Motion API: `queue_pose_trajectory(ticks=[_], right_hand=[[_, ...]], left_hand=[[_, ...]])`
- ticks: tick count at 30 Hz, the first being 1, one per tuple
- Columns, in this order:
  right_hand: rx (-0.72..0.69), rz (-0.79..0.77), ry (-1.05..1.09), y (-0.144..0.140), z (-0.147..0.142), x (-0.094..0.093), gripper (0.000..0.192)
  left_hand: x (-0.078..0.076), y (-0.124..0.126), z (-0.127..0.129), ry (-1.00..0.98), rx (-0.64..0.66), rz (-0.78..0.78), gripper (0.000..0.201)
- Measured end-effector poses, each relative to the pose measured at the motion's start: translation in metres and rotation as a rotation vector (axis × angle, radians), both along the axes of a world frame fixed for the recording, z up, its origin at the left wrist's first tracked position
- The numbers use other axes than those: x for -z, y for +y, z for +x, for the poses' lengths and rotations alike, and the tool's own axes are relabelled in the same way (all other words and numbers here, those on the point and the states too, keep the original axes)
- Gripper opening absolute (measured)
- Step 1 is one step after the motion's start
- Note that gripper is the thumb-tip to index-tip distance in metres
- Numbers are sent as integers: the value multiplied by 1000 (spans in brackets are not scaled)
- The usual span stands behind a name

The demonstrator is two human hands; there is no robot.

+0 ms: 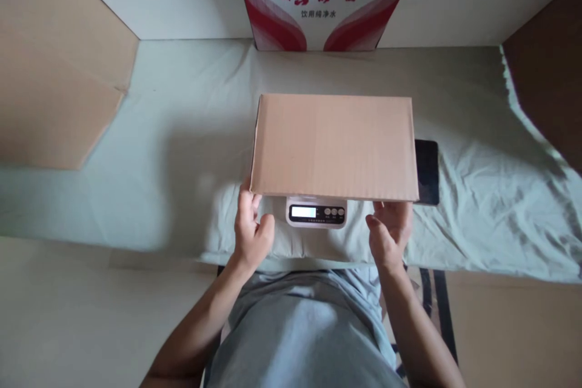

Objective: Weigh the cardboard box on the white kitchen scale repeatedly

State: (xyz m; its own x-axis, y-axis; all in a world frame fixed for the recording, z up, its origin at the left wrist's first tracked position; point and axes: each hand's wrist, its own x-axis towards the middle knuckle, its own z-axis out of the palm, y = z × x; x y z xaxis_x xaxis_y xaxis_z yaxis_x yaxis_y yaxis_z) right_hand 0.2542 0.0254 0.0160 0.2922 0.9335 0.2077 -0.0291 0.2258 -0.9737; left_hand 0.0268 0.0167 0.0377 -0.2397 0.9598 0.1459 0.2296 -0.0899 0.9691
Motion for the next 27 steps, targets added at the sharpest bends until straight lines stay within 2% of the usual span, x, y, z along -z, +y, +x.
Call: queue_pose_trajectory(ticks=[8, 15, 18, 23, 27], right_hand=[[-14, -11, 11, -7, 2, 10, 55], [34, -68, 44, -8, 8, 6, 67], [54, -104, 81, -10, 12, 9, 71], [29, -208, 102, -12, 16, 17, 53], [51, -240, 121, -11, 18, 17, 61]], left_hand=[[14, -10, -3, 68, 11, -20, 62], [21, -10, -8, 48, 19, -35, 85], [28, -9, -13, 67, 25, -68, 87], [43, -7, -18, 55, 40, -195, 85], [38, -5, -19, 44, 33, -205, 85]])
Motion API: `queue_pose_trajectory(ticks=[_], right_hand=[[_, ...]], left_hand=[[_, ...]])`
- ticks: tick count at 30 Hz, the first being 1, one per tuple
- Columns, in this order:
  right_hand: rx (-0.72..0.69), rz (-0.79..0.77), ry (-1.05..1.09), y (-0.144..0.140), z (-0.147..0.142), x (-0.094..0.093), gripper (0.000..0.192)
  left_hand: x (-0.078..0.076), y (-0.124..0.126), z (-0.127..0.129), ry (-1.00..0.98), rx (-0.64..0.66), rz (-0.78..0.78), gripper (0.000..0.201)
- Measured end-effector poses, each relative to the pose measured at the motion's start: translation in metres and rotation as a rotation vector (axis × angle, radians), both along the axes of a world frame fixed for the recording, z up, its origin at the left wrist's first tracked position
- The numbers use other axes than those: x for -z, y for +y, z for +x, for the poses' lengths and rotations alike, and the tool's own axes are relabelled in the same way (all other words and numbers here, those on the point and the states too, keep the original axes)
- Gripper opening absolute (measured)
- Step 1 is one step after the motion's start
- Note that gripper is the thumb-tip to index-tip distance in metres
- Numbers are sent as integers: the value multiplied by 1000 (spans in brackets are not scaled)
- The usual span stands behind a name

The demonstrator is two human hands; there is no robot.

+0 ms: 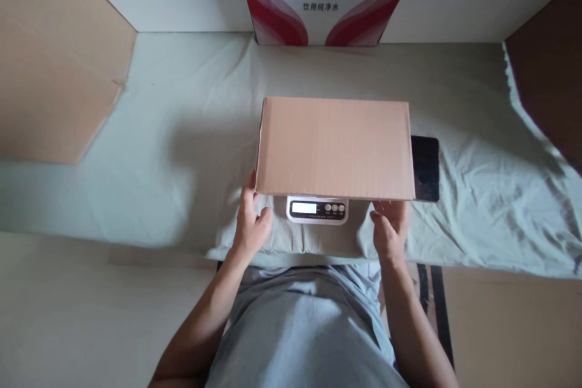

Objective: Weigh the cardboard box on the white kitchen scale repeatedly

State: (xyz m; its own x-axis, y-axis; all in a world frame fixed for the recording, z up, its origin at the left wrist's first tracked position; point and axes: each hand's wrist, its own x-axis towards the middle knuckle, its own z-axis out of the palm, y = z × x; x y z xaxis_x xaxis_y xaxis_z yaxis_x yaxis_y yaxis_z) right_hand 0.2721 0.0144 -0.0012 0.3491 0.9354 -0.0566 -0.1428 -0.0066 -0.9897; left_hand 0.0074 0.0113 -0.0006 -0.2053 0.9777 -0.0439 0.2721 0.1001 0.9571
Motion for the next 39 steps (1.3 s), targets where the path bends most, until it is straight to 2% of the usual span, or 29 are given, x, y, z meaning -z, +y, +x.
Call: queue_pose_trajectory(ticks=[5, 11, 14, 17, 19, 22, 25, 30, 36, 39], right_hand=[[-26, 107, -43, 5, -2, -12, 75], [-84, 220, -97, 18, -13, -36, 62], [-59, 346, -111, 36, -13, -53, 59], [-76, 446, -144, 65, -9, -62, 58], [-99, 475, -165, 90, -5, -58, 58], [-150, 403, -186, 124, -1, -41, 53], [-176, 343, -219, 146, -1, -21, 53], [-219, 297, -199, 152, -7, -1, 53], [-193, 244, -163, 154, -10, 7, 44], [-189, 218, -150, 154, -8, 9, 47]], left_hand=[[-22, 2, 4, -53, 17, 135, 79], [-46, 9, 22, -165, 94, 229, 79], [-62, 26, 27, -132, 138, 336, 81], [-70, 61, 28, -89, 138, 435, 84], [-64, 91, 26, -58, 124, 475, 84], [-41, 131, 24, -50, 113, 480, 78], [-17, 153, 23, -40, 76, 418, 72], [8, 155, 17, 8, 9, 359, 68], [22, 158, 14, -14, -15, 328, 55], [27, 160, 13, -42, -12, 349, 59]])
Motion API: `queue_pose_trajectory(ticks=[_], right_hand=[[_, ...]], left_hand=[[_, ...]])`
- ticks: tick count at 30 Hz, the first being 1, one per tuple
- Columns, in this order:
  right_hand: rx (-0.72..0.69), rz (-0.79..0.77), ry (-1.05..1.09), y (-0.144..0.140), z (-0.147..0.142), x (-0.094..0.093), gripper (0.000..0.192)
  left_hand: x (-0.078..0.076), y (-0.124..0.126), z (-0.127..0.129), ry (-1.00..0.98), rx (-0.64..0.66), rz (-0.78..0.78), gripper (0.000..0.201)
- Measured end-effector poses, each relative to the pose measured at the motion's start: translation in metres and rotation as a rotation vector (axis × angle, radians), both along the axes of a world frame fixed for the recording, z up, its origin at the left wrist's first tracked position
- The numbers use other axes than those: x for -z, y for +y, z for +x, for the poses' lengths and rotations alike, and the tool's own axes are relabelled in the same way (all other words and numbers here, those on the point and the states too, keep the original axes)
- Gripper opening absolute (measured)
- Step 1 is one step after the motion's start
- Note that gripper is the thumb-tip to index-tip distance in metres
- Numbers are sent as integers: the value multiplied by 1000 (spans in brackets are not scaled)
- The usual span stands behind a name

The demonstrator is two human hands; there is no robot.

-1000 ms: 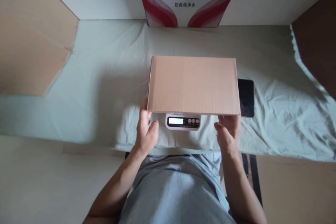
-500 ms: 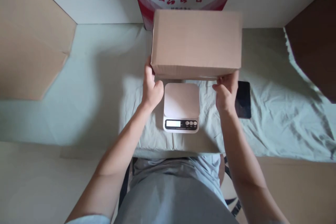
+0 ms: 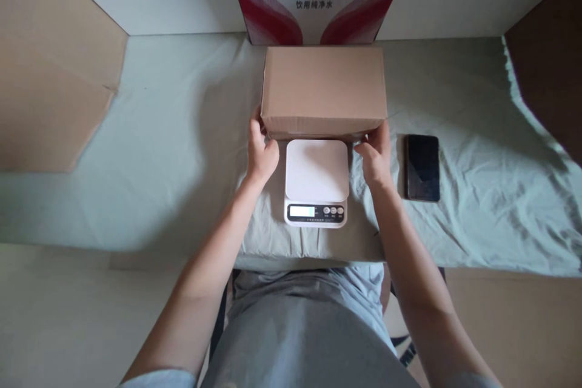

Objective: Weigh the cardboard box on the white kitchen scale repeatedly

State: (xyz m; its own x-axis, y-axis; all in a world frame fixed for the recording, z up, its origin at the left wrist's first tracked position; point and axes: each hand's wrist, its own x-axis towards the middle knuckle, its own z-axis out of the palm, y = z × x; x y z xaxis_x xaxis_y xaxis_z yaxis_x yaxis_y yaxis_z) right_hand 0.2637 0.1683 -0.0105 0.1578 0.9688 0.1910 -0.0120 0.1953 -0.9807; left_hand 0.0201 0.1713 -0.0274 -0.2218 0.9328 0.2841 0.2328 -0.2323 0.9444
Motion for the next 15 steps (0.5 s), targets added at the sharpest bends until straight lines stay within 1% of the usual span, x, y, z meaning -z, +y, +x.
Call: queue_pose_trajectory(ticks=[4, 9, 12, 15], right_hand=[[4, -33, 42, -1, 6, 9, 55], [58, -23, 95, 4, 16, 31, 69], [103, -28, 145, 8, 20, 39, 74], [124, -49, 154, 7, 21, 37, 74]], left_hand=[[12, -2, -5, -40, -14, -18, 66], [28, -4, -10, -69, -31, -64, 66], [31, -1, -13, -106, -39, -69, 64], [29, 1, -16, -139, -46, -87, 67]])
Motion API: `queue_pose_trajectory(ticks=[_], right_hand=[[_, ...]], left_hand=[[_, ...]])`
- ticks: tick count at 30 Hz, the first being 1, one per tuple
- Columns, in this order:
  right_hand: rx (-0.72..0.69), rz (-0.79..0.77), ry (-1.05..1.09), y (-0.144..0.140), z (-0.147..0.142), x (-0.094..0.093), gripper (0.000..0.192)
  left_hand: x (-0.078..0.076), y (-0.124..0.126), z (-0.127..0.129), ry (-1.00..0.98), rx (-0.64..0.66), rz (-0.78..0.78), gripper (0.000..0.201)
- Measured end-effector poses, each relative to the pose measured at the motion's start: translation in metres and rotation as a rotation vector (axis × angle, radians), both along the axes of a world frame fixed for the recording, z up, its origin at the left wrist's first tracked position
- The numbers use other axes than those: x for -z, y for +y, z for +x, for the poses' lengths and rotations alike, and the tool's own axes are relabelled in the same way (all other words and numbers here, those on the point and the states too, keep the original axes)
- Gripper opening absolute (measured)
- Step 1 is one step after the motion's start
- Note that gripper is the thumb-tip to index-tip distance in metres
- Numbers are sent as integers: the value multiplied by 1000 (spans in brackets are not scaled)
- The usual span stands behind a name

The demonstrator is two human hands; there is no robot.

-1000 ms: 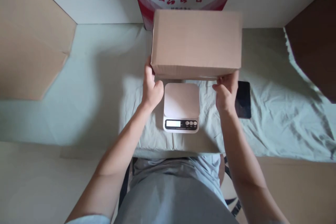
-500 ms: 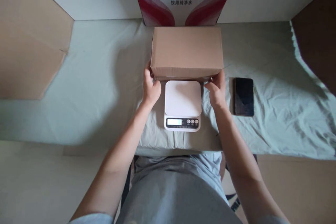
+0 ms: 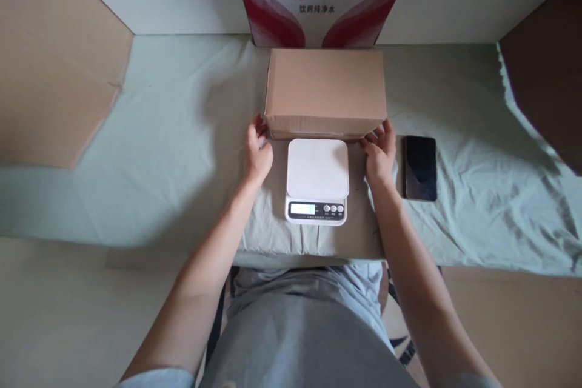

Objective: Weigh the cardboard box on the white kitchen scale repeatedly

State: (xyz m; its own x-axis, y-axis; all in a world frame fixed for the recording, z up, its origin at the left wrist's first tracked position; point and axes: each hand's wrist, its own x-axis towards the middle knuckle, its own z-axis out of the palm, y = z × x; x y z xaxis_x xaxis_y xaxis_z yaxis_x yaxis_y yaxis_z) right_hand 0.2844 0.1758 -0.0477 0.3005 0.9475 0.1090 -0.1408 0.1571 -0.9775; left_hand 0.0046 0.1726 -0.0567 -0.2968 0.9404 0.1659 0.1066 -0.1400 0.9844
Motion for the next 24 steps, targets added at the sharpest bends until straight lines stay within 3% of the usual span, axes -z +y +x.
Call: queue_pose_trajectory(ticks=[8, 13, 16, 18, 20, 24], right_hand=[[-139, 66, -122, -3, -18, -28, 49], [-128, 143, -124, 1, -18, -57, 55], [-101, 161, -151, -19, -15, -85, 51], [-97, 127, -159, -43, -14, -97, 51], [-91, 112, -135, -70, -16, -100, 50], [-75, 44, -109, -113, -22, -86, 48]], left_hand=[[-22, 9, 10, -17, 49, -14, 66], [-64, 8, 16, 25, 108, 75, 59], [-96, -19, 16, 80, 134, 140, 61], [-110, -47, 15, 97, 130, 141, 63], [-114, -75, 16, 99, 104, 136, 63], [-103, -118, 19, 109, 57, 54, 72]])
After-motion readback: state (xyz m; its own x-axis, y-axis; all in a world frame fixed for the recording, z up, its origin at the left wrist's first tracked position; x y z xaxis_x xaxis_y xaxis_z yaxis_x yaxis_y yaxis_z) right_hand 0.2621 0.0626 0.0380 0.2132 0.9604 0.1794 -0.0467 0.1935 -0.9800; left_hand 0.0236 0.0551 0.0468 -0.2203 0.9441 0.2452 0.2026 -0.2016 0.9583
